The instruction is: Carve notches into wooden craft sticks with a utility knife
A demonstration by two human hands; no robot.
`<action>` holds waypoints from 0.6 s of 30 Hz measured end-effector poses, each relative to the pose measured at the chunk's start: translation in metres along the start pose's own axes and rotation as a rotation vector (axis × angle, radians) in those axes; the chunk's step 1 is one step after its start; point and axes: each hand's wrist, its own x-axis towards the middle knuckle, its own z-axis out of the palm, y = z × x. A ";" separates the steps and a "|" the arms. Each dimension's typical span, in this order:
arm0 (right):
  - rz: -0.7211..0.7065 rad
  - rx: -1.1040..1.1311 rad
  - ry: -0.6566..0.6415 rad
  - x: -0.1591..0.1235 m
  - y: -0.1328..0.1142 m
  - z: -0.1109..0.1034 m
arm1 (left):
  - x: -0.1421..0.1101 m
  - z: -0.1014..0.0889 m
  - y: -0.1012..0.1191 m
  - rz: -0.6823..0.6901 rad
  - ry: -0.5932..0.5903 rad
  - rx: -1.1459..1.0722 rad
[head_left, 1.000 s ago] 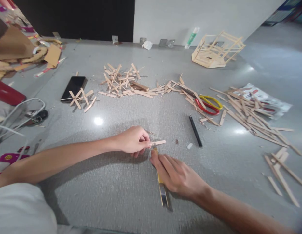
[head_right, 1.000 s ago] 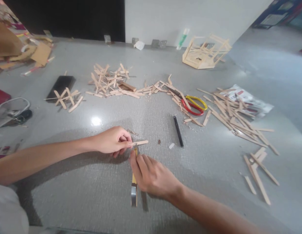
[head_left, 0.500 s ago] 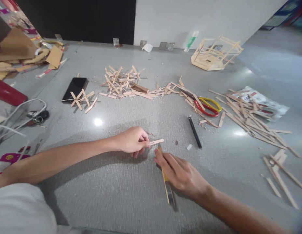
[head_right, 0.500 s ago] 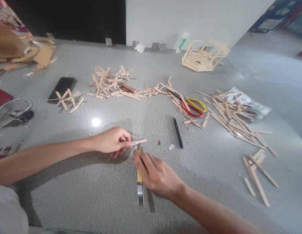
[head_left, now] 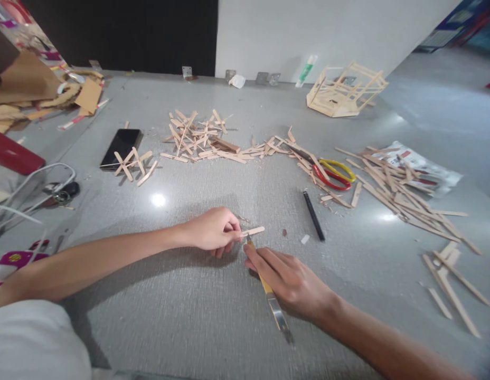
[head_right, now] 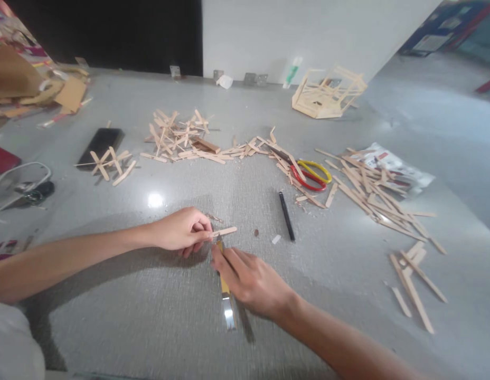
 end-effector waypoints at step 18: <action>0.167 -0.056 0.032 -0.007 0.004 0.001 | -0.002 -0.003 0.001 0.016 -0.010 -0.031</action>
